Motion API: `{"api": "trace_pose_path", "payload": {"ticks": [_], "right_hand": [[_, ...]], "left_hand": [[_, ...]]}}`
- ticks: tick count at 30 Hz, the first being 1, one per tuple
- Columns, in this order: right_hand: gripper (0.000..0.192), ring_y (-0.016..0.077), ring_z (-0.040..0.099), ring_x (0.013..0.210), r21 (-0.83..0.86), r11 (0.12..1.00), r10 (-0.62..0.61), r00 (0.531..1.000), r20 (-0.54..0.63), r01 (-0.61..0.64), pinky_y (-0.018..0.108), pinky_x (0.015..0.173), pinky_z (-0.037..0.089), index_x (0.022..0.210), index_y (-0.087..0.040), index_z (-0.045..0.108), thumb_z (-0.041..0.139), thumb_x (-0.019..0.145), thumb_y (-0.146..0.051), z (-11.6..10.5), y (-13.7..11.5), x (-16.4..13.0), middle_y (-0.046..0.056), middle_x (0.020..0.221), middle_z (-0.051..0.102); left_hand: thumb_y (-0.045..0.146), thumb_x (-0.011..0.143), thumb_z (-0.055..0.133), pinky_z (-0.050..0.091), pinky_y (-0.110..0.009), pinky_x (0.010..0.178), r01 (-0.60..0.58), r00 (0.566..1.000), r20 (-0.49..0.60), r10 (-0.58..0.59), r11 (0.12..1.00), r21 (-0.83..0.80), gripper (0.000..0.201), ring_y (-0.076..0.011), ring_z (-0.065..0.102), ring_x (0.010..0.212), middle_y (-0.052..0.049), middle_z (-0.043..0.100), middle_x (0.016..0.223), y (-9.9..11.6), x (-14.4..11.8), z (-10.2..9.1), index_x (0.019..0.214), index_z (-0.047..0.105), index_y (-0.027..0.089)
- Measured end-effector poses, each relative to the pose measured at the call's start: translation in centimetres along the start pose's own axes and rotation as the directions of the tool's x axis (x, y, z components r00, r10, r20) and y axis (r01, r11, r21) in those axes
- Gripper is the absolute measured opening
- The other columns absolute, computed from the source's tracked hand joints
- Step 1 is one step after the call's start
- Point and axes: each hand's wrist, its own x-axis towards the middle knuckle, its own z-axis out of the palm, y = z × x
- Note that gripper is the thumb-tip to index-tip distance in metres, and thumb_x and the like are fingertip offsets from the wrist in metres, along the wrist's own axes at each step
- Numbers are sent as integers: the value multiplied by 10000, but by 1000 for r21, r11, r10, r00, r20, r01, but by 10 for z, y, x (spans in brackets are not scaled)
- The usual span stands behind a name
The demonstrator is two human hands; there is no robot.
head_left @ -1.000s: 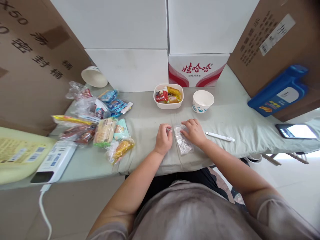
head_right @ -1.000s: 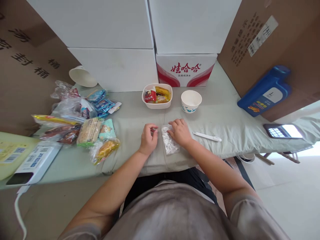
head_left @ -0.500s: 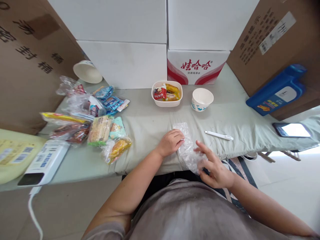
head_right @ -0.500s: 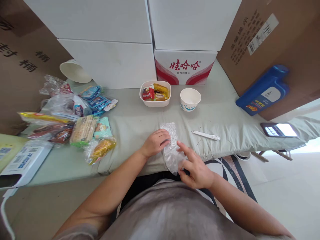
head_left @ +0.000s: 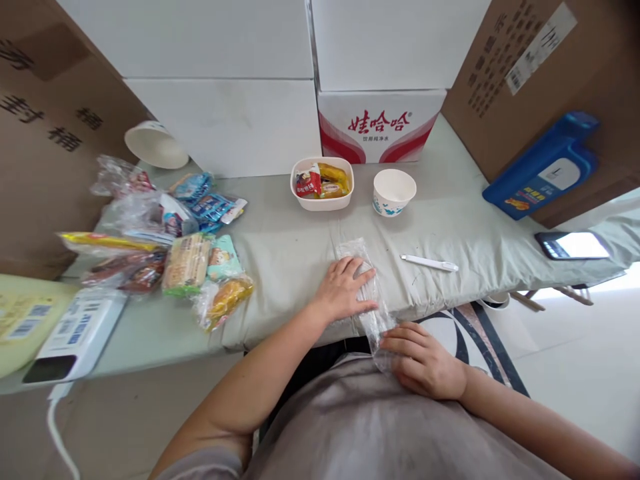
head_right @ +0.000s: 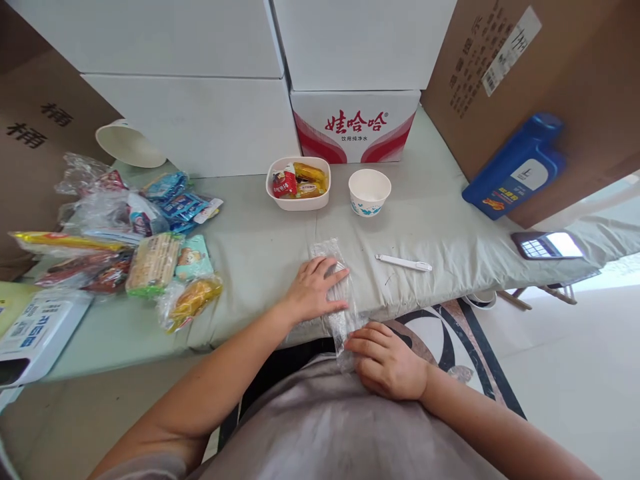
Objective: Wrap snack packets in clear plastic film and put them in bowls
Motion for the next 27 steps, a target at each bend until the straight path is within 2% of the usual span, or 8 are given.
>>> {"api": "trace_pose_path", "payload": {"ticks": [3,7,13,16,19,21,24,27], "right_hand": [[146,209,615,1040,-22,1000,-8,998,-57,7,462,968,456,929,-225,567,521,836,-121,-9,4,12,77,1093,678],[186,165,627,822,144,989,48,995,-86,-35,404,858,500,960,-245,499,471,859,-92,-27,18,44,28,884,669],[78,153,601,726,322,890,340,940,0,-322,285,665,481,944,-222,474,435,894,-177,-31,76,114,29,821,622],[79,127,567,632,445,759,461,875,148,-475,258,622,461,926,-212,461,416,868,-184,-16,113,145,-12,746,583],[111,115,539,618,425,690,525,809,264,-586,241,621,442,894,-204,479,418,821,-147,5,138,162,-29,733,575],[134,114,527,613,393,680,552,785,281,-619,234,616,428,885,-200,497,425,797,-128,17,148,164,-37,714,572],[150,113,526,585,389,663,572,768,288,-640,227,591,420,896,-196,515,432,795,-124,30,156,162,-49,677,568],[147,110,544,592,390,632,609,740,285,-670,229,594,436,927,-190,530,455,813,-134,33,156,159,-42,698,593]], "left_hand": [[664,690,697,340,-541,1049,10,1000,18,-10,1000,-15,746,-363,395,1265,-123,477,1363,-1,-1,2,1322,555,295],[624,690,723,337,-551,1059,15,1000,8,-15,997,-74,733,-364,395,1277,-126,476,1374,-1,-2,1,1323,552,296],[326,918,514,373,-488,1082,-1,992,-122,-39,951,-308,430,-275,461,1268,-121,545,1314,-12,-4,4,1334,487,224],[199,929,422,456,-434,1022,34,941,-272,-202,856,-516,364,-229,527,1200,-123,564,1256,-24,-3,9,1289,475,205],[143,912,406,528,-373,908,75,867,-330,-374,752,-655,354,-190,605,1050,-107,594,1143,-31,-3,12,1259,444,204],[150,914,411,544,-345,852,70,832,-375,-409,748,-660,325,-176,614,989,-98,590,1094,-31,-3,12,1233,440,200],[201,927,438,521,-380,894,53,786,-502,-360,849,-525,228,-199,575,1041,-112,564,1114,-28,-2,6,1149,491,185],[206,925,460,473,-434,971,89,843,-468,-264,928,-362,151,-231,547,1126,-114,583,1154,-25,3,3,1037,559,189]]}}
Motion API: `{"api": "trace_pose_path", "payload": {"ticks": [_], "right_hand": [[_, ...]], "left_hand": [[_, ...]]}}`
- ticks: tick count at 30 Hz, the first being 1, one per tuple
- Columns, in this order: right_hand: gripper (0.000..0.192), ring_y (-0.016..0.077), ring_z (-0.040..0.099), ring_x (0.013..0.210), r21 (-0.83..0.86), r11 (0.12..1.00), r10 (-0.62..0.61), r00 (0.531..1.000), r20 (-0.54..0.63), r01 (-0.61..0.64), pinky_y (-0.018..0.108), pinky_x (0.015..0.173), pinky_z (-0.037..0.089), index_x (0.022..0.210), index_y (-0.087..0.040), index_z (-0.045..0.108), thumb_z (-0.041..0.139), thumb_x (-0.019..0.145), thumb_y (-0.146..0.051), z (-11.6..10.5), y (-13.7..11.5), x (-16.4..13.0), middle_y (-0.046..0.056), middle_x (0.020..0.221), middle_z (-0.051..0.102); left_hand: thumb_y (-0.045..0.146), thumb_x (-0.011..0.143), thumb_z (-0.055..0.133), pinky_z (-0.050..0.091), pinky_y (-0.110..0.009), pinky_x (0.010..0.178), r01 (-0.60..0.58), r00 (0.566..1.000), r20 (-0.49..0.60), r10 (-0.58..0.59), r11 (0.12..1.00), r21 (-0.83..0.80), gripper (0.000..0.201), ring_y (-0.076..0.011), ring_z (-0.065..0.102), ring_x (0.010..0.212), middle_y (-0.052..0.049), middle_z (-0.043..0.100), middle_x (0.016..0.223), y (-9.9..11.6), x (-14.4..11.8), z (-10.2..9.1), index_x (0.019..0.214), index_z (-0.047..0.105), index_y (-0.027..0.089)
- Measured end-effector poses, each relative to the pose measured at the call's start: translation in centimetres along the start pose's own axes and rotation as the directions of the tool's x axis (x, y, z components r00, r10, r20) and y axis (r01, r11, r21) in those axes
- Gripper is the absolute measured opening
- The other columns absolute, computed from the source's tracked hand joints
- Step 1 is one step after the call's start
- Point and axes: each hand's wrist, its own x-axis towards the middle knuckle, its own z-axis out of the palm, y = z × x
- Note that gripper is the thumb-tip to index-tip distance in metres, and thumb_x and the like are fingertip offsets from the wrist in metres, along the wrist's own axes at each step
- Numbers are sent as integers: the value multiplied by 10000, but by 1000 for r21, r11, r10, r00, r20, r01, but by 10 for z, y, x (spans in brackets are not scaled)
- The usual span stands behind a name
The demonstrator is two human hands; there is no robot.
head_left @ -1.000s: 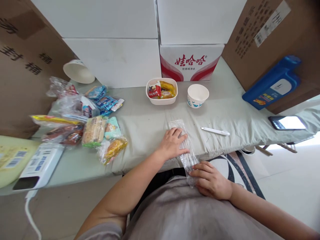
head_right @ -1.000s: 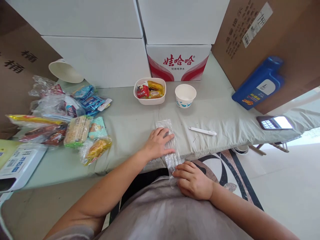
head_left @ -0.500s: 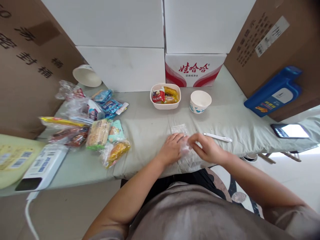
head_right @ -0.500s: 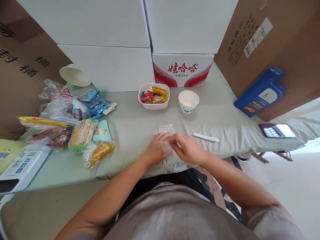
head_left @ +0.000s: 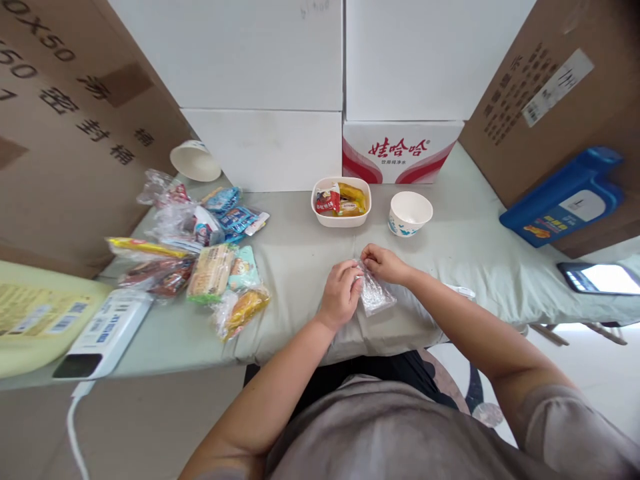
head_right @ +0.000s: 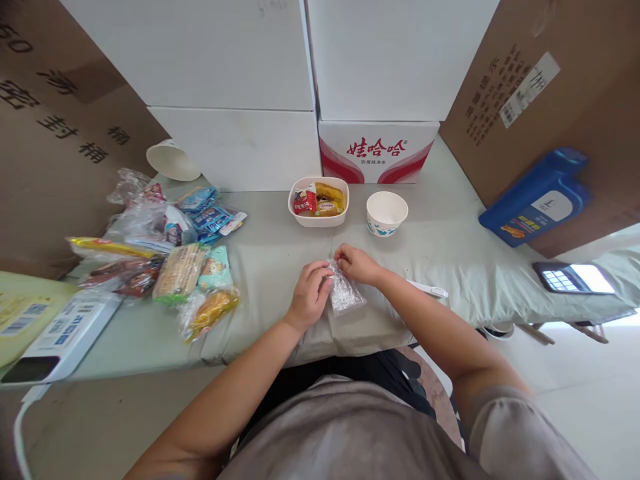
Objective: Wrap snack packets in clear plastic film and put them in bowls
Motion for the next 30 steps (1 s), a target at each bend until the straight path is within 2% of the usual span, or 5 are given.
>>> {"api": "trace_pose_path", "payload": {"ticks": [12,17,20,25,30], "right_hand": [[386,123,604,575,319,914,207,964,164,-251,210,424,436,1240,-196,479,534,902,-374,-11,0,-81,-2,752,641],[348,201,648,817,-88,992,81,995,-61,-86,371,730,542,1218,-198,523,552,890,-315,-7,2,-105,47,890,689],[369,306,531,1195,-501,861,-248,934,-258,90,528,1013,410,1235,-177,554,553,908,-347,1,-4,-116,159,1244,609],[751,351,293,1408,-713,583,-451,885,115,389,537,1114,307,1431,-82,384,646,839,-462,37,6,-136,210,1488,390],[670,324,288,1410,-751,582,-427,903,47,314,508,1109,310,1450,-50,354,584,875,-306,58,19,-163,210,1490,387]], "left_hand": [[162,880,516,428,-508,1000,-19,963,264,-58,960,280,315,-298,482,1253,-96,572,1322,6,4,7,1174,607,236],[181,904,486,418,-508,991,-47,951,304,-61,941,334,374,-304,455,1267,-92,538,1383,8,3,9,1260,579,252],[179,884,506,404,-516,990,-54,946,316,-71,928,369,425,-321,439,1265,-93,527,1388,8,2,10,1297,556,264],[206,866,516,395,-511,982,-63,947,311,-78,906,419,475,-334,444,1207,-113,525,1346,12,2,10,1338,531,256],[210,813,543,375,-502,1005,-52,937,334,-101,906,421,549,-331,426,1189,-137,522,1291,19,3,4,1361,509,181]]}}
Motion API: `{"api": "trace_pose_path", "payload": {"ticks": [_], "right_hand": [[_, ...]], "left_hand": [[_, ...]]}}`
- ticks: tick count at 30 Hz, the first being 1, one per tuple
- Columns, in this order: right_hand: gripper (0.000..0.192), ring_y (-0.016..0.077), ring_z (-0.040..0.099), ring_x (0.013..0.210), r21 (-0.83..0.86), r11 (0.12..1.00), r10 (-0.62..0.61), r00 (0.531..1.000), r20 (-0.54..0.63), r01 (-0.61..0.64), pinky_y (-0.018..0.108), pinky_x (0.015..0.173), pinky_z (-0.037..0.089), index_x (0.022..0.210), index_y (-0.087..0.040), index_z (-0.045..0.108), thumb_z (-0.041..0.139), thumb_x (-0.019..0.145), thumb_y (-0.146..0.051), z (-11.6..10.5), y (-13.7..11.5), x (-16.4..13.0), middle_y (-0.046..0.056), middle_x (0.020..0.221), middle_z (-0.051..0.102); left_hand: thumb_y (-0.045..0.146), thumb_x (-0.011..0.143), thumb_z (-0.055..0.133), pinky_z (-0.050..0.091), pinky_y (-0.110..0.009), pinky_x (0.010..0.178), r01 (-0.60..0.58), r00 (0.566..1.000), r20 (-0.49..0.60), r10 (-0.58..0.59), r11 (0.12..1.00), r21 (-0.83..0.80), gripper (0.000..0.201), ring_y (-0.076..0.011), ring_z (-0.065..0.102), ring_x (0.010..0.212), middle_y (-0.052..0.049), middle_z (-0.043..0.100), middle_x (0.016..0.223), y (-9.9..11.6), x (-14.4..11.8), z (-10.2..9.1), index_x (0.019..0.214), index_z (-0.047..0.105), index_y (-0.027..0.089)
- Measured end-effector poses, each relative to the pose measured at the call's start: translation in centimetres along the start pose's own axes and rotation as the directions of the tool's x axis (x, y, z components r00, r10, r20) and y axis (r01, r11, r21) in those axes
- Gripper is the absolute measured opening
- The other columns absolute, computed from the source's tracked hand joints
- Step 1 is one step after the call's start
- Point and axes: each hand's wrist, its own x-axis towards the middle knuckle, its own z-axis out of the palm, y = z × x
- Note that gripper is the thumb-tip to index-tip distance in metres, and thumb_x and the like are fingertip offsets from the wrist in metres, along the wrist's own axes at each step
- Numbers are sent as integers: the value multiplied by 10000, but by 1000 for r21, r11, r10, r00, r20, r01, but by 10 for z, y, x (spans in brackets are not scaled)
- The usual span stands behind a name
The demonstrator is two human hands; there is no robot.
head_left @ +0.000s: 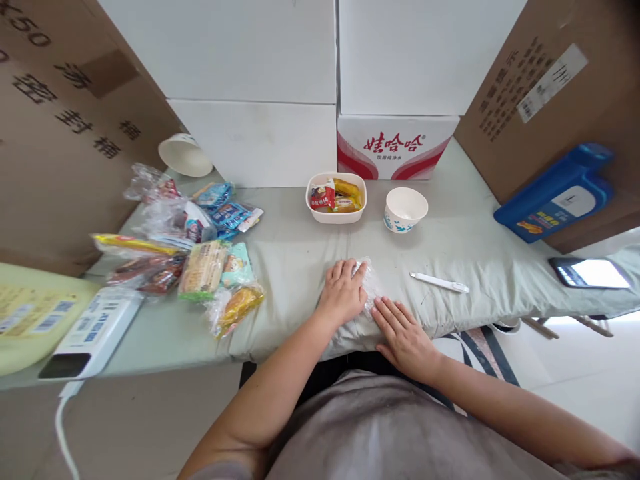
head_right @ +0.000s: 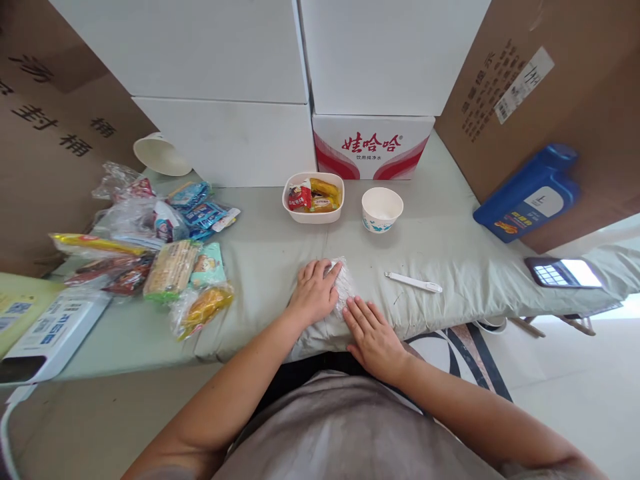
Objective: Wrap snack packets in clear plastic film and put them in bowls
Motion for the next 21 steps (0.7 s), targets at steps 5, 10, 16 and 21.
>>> {"api": "trace_pose_path", "payload": {"ticks": [5,10,16,21], "right_hand": [[373,241,567,1032,99,995,18,996,-88,-9,419,904,436,1291,-165,547,517,925,-228,-5,1,-2,119,1154,650],[194,225,563,1005,195,974,-65,972,-227,111,424,907,415,1055,-193,628,495,923,-144,-14,5,8,72,982,665],[225,160,612,801,358,926,-77,988,-130,119,287,711,477,1055,-173,602,390,981,-177,-28,29,44,63,882,668],[220,147,627,729,233,971,65,997,-41,-54,250,632,419,1097,-179,606,422,989,-234,-16,54,85,53,875,679]], "left_hand": [[246,790,581,371,-480,1007,-175,979,85,183,980,-90,539,-304,436,1165,-119,548,1241,-2,-3,-7,1325,540,191],[227,867,532,368,-466,1011,-193,976,56,209,958,-212,492,-279,450,1174,-78,592,1252,-6,-5,-5,1356,484,224],[81,859,455,388,-451,1020,-104,994,-28,101,918,-383,645,-229,506,1113,-49,657,1140,-14,-3,6,1464,279,218],[28,822,395,441,-444,968,-120,992,-80,96,912,-393,663,-238,525,1094,-86,646,1133,-19,-3,13,1458,290,183]]}}
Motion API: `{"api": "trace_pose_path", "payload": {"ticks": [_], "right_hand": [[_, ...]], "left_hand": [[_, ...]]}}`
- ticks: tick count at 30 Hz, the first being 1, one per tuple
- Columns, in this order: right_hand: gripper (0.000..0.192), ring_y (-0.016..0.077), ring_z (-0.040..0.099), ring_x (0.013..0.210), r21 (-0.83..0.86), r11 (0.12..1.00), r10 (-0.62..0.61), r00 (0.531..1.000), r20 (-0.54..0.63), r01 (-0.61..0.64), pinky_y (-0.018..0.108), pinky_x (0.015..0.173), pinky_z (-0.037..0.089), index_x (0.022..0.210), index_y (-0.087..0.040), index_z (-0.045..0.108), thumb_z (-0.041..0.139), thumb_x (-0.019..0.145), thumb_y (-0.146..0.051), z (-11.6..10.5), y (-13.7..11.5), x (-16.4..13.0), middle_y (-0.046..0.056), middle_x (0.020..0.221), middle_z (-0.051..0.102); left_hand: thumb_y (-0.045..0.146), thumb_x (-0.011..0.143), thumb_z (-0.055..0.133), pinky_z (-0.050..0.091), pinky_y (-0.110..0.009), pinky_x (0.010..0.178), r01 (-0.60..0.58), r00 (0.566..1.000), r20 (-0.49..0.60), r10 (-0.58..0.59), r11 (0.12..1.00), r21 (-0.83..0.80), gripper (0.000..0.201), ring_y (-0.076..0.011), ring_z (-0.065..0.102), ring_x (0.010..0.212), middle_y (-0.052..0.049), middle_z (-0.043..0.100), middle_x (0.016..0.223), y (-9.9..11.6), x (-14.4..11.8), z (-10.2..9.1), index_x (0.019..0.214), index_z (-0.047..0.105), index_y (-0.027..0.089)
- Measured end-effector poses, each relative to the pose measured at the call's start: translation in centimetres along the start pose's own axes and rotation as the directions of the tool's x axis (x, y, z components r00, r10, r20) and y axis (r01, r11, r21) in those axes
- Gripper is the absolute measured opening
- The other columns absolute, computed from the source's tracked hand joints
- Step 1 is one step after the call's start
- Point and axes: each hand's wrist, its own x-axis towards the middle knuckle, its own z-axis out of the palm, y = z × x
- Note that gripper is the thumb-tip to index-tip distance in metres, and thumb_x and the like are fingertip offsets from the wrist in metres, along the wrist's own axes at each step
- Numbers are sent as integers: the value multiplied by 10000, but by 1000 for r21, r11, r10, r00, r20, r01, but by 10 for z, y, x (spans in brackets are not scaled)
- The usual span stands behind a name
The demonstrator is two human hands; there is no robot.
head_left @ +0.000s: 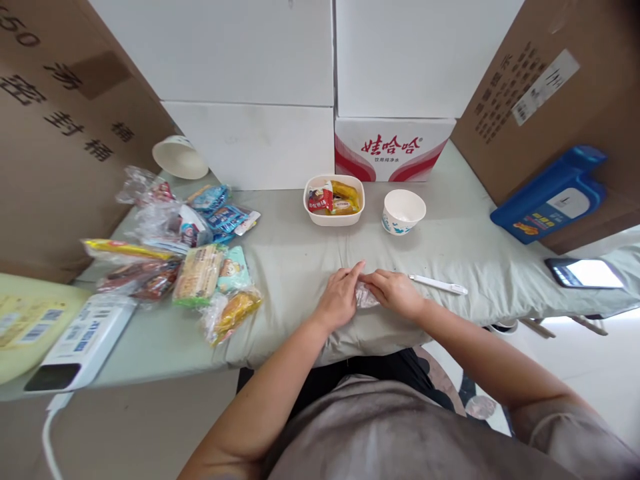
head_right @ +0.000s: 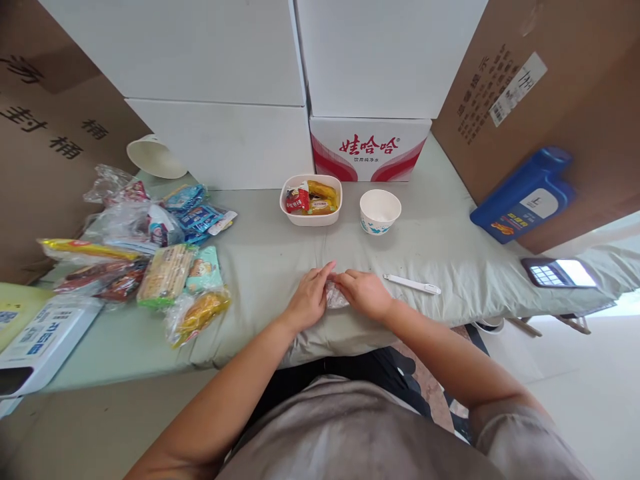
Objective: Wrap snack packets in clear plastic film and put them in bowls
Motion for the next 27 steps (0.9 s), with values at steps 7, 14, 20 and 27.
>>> {"api": "trace_pose_path", "payload": {"ticks": [7,14,20,27], "right_hand": [[171,169,612,780,-151,984,105,994,30,-100,266,665,391,1009,-155,611,496,953,-269,22,3,12,71,893,663],[186,167,563,750,-213,966,153,988,34,-143,273,669,360,962,-182,623,449,964,-247,23,-1,12,47,850,631],[175,264,525,930,-290,893,310,938,-155,-344,370,798,389,945,-149,637,472,935,-208,7,19,12,134,963,620],[195,234,512,1060,-26,994,-104,993,-48,102,402,901,451,1027,-179,610,452,922,-134,5,6,-10,112,1084,607]], "left_hand": [[3,791,371,469,-450,940,-34,979,-200,36,999,13,593,-236,529,1107,-124,575,1200,2,-2,-2,1359,394,173],[153,825,582,490,-407,857,-154,986,-45,159,984,95,44,-236,573,978,-73,633,966,16,-2,-10,806,587,192],[192,825,635,435,-451,972,-16,997,77,2,984,177,174,-262,548,1146,-87,623,1164,20,3,-7,998,616,195],[161,833,585,468,-444,939,-41,999,-16,44,987,158,184,-255,570,1085,-96,623,1130,17,-2,-5,1013,607,193]]}}
